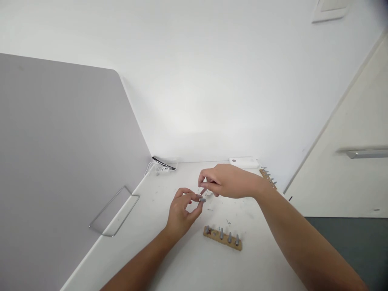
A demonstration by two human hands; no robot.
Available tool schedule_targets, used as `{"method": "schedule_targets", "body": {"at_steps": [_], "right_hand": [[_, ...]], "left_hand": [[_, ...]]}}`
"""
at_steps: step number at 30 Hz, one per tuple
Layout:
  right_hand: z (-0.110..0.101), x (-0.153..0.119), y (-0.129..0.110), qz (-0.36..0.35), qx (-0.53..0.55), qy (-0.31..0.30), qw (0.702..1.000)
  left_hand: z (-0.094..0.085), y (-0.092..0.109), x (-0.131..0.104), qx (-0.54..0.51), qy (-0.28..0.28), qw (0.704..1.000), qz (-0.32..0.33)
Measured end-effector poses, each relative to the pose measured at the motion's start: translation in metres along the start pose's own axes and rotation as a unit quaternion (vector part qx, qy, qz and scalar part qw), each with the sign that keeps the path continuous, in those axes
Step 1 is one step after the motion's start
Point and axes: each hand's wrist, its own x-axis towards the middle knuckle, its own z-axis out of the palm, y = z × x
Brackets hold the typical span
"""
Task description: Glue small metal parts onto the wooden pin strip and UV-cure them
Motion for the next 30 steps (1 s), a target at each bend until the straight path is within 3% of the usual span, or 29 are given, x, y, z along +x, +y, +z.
{"method": "schedule_targets", "body": {"at_steps": [3, 6, 11, 15, 18, 22, 26, 30], "right_hand": [[-0.003, -0.003, 0.007, 0.025, 0.0, -0.013, 1.0], [-0.007, -0.009, 0.006, 0.04, 0.028, -0.066, 0.997], [-0.006, -0.011, -0.01, -0.015, 0.049, -0.123, 0.991], [-0.003, -0.007, -0.014, -0.043, 0.043, -0.067, 0.996], [-0.003, -0.003, -0.007, -0.025, 0.038, -0.008, 0.999], [-0.005, -0.004, 0.005, 0.006, 0.054, 0.016, 0.998], [-0.008, -0.008, 0.01, 0.051, 0.041, -0.052, 0.996], [-0.009, -0.011, 0.001, 0.011, 0.06, -0.125, 0.99]], "left_hand": [[0.0, 0.0, 0.0, 0.004, 0.007, 1.0, -0.002], [0.0, 0.0, 0.0, 0.005, 0.009, 1.0, -0.001], [-0.002, 0.004, 0.001, 0.013, 0.004, 1.0, 0.002], [-0.003, 0.005, 0.002, 0.012, 0.005, 1.0, -0.002], [-0.002, 0.003, 0.001, 0.004, 0.005, 1.0, -0.003], [0.0, -0.001, -0.001, -0.001, -0.004, 1.0, -0.007], [0.0, 0.0, -0.001, -0.01, -0.007, 1.0, -0.013], [-0.002, 0.003, 0.0, -0.003, -0.004, 1.0, -0.009]]}}
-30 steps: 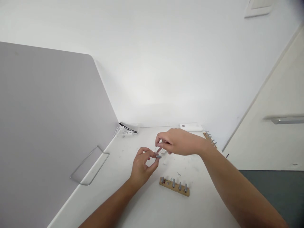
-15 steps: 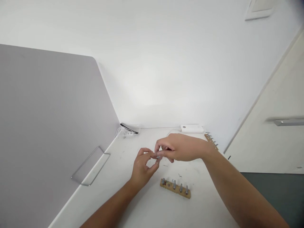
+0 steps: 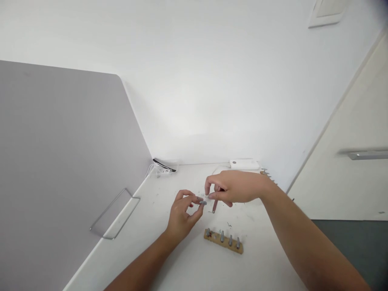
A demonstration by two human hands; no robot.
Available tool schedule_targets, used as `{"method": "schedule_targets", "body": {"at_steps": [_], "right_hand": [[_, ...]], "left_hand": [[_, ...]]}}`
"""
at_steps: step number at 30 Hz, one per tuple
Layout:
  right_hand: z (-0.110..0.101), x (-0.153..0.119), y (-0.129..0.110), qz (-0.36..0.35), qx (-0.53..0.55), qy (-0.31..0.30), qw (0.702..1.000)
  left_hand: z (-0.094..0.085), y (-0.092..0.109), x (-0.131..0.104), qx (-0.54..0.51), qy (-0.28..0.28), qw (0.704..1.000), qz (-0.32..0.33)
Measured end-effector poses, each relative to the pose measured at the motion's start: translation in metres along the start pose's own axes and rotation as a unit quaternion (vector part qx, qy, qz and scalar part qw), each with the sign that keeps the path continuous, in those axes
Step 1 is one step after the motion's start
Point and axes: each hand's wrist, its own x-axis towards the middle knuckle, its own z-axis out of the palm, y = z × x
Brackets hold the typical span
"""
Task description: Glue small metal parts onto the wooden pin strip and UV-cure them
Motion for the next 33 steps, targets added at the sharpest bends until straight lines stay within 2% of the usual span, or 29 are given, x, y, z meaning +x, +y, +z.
{"method": "schedule_targets", "body": {"at_steps": [4, 8, 13, 15, 17, 19, 21, 24, 27, 30, 33], "right_hand": [[0.001, -0.001, -0.012, -0.07, 0.028, 0.002, 0.997], [0.0, 0.0, -0.014, -0.068, 0.026, 0.072, 0.995], [-0.003, 0.006, 0.001, -0.047, 0.005, 0.126, 0.991], [-0.004, 0.008, 0.008, -0.017, -0.017, 0.121, 0.992], [-0.003, 0.008, 0.011, 0.0, -0.024, 0.076, 0.997], [-0.002, 0.006, 0.009, -0.012, -0.013, 0.023, 1.0], [-0.001, 0.003, 0.002, -0.045, 0.0, 0.001, 0.999], [0.0, -0.001, -0.009, -0.084, 0.014, 0.013, 0.996], [0.0, -0.001, -0.014, -0.092, 0.014, 0.058, 0.994], [0.0, 0.002, -0.01, -0.078, 0.0, 0.113, 0.991], [0.0, 0.005, -0.002, -0.065, -0.006, 0.118, 0.991]], "left_hand": [[-0.001, 0.001, 0.001, 0.009, -0.011, 1.0, -0.003], [0.0, -0.001, 0.0, 0.003, -0.01, 1.0, -0.005], [0.002, -0.002, -0.001, -0.008, -0.011, 1.0, 0.001], [0.002, -0.001, 0.0, -0.01, -0.008, 1.0, 0.003], [0.001, 0.0, 0.001, -0.008, -0.008, 1.0, 0.005], [-0.001, 0.002, 0.002, -0.001, -0.011, 1.0, 0.004], [-0.002, 0.003, 0.002, 0.009, -0.018, 1.0, 0.003], [-0.003, 0.004, 0.003, 0.022, -0.024, 0.999, 0.005], [-0.002, 0.002, 0.002, 0.021, -0.017, 1.0, 0.006], [0.0, -0.001, 0.001, 0.008, -0.022, 1.0, -0.001], [0.001, -0.003, 0.0, 0.0, -0.027, 1.0, -0.009]]}}
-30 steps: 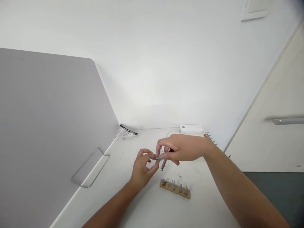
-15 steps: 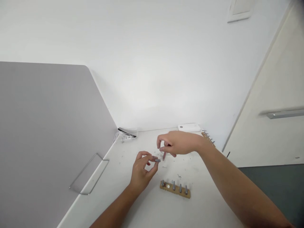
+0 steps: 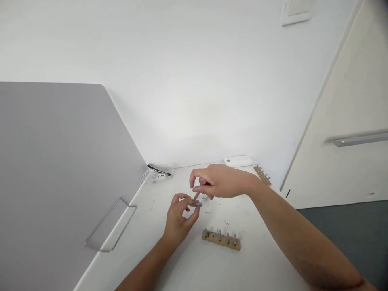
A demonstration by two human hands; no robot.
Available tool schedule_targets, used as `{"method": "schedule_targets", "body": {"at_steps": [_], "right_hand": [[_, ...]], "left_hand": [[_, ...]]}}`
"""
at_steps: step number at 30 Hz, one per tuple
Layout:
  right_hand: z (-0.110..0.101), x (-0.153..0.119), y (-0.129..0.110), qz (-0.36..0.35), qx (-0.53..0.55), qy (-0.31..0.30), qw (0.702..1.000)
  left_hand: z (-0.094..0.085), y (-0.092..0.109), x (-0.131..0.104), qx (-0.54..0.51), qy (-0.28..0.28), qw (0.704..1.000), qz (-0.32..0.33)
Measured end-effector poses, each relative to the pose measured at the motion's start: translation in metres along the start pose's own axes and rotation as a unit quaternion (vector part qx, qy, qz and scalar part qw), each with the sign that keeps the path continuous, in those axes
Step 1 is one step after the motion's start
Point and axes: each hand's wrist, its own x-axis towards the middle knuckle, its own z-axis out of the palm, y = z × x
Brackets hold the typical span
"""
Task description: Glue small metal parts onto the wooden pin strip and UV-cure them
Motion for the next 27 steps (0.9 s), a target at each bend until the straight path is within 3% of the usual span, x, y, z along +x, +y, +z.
{"method": "schedule_targets", "body": {"at_steps": [7, 11, 14, 20, 24, 27], "right_hand": [[0.002, 0.006, 0.019, 0.042, -0.027, -0.024, 0.998], [0.001, 0.003, 0.018, 0.052, -0.029, -0.101, 0.993], [0.0, 0.001, 0.006, 0.014, 0.006, -0.141, 0.99], [0.005, 0.003, -0.007, -0.038, 0.032, -0.058, 0.997], [0.004, 0.002, 0.005, -0.006, -0.024, 0.02, 1.0], [0.001, 0.0, 0.015, 0.038, -0.044, 0.017, 0.998]], "left_hand": [[0.0, 0.002, 0.0, -0.006, 0.003, 1.0, 0.017], [0.0, 0.002, 0.001, -0.006, 0.002, 1.0, 0.022], [-0.001, 0.003, 0.001, 0.008, -0.004, 1.0, 0.023], [-0.001, 0.002, 0.001, 0.025, -0.006, 1.0, 0.012], [0.002, 0.0, 0.0, -0.013, -0.002, 1.0, -0.017], [0.003, -0.001, -0.001, -0.029, -0.004, 0.999, -0.035]]}}
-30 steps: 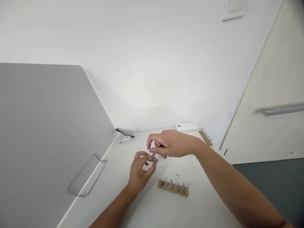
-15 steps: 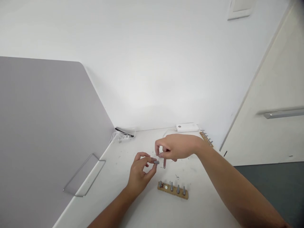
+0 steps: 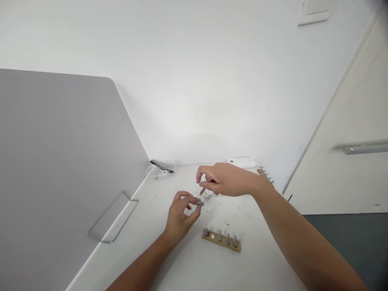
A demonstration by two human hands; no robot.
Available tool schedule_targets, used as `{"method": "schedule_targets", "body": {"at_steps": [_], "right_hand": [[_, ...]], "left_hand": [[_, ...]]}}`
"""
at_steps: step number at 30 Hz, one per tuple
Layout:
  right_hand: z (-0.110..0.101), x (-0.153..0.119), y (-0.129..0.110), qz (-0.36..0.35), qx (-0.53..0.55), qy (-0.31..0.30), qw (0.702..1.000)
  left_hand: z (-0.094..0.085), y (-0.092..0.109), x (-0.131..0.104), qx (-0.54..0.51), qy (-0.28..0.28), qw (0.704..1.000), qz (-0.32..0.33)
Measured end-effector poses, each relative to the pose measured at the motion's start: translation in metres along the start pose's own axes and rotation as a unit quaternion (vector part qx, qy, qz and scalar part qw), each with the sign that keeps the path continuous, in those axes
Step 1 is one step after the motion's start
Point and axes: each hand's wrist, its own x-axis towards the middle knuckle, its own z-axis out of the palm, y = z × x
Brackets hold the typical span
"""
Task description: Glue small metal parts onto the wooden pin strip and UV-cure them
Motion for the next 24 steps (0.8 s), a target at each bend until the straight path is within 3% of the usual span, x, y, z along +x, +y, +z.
{"method": "schedule_targets", "body": {"at_steps": [3, 7, 12, 17, 20, 24], "right_hand": [[-0.003, -0.003, 0.001, 0.03, 0.002, -0.078, 0.997], [-0.004, -0.006, -0.016, -0.009, 0.038, -0.152, 0.988], [0.006, 0.003, -0.029, -0.069, 0.038, -0.037, 0.996], [0.011, 0.009, -0.012, -0.039, -0.031, 0.039, 0.998], [0.007, 0.005, -0.004, -0.003, -0.044, 0.019, 0.999], [0.001, -0.001, -0.008, 0.015, 0.013, -0.082, 0.996]], "left_hand": [[-0.001, 0.001, 0.0, -0.006, 0.002, 1.0, -0.013], [-0.002, 0.002, 0.0, -0.006, 0.003, 1.0, -0.016], [0.0, -0.001, -0.001, -0.001, -0.003, 1.0, -0.008], [0.0, -0.002, -0.002, -0.011, 0.003, 1.0, -0.012], [-0.001, 0.0, -0.001, -0.01, 0.005, 1.0, -0.014], [-0.001, 0.001, -0.001, -0.011, 0.011, 1.0, -0.014]]}}
